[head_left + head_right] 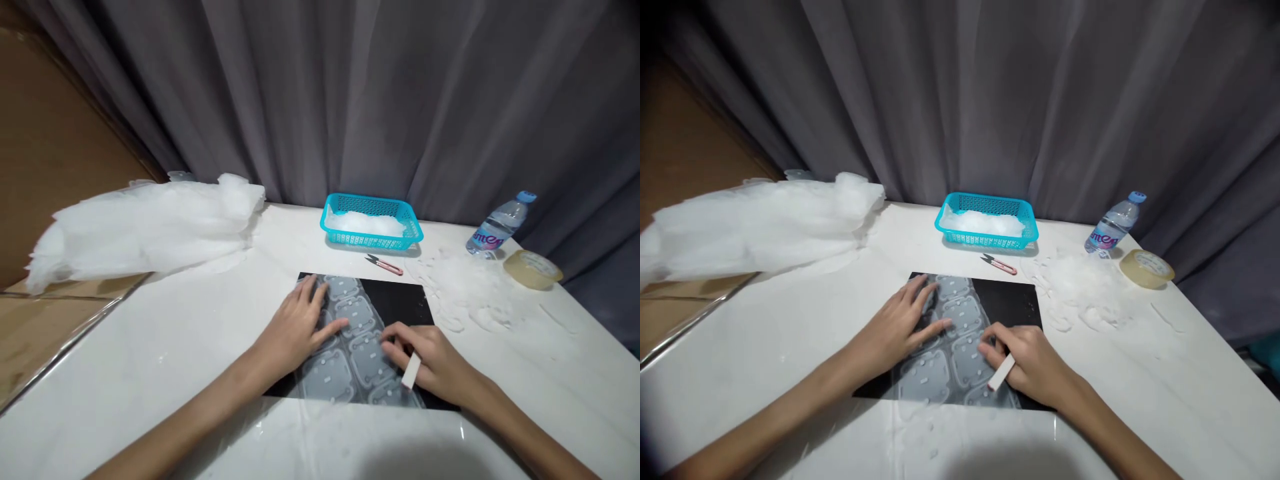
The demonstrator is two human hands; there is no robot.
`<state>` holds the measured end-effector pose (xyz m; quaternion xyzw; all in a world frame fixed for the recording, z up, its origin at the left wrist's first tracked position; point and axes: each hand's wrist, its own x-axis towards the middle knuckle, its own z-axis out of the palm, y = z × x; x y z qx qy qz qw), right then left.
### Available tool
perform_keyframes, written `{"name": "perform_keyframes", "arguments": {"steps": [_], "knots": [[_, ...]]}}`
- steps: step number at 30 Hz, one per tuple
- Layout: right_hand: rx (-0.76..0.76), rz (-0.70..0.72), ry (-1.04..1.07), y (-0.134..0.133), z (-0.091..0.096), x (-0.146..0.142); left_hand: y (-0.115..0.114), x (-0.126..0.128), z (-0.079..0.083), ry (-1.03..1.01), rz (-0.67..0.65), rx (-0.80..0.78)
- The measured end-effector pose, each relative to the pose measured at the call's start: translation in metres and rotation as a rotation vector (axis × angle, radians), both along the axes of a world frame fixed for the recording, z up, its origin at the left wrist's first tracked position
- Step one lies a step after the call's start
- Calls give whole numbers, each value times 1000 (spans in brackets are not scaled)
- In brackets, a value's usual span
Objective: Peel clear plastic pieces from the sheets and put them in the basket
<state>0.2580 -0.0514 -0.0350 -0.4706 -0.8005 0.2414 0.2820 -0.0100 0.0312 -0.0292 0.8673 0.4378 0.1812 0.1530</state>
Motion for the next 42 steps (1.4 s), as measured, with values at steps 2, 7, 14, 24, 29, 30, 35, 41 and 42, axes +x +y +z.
{"name": "perform_keyframes", "arguments": {"steps": [2, 7, 14, 24, 29, 30, 35, 41, 42], "knots": [[-129, 85, -33, -3, 5, 1, 6, -5, -15, 107, 21, 64], [-314, 151, -104, -7, 15, 4, 11, -5, -21, 210, -77, 39], [-267, 228, -278, -26, 22, -11, 23, 4, -3, 169, -203, -71], [-222, 426, -436, -39, 24, -29, -3, 28, -10, 170, -265, 30], [-188, 440, -159, -38, 18, -24, -14, 24, -15, 189, -287, 106], [-163, 422, -94, -35, 18, -23, -15, 23, -16, 188, -285, 112], [123, 85, 144, -11, 14, -4, -15, 22, -15, 169, -280, 116], [-80, -144, 490, 16, -6, 24, -4, 32, -8, 132, -240, 108], [-158, -124, 554, 18, -10, 24, -3, 34, -8, 115, -249, 107]]}}
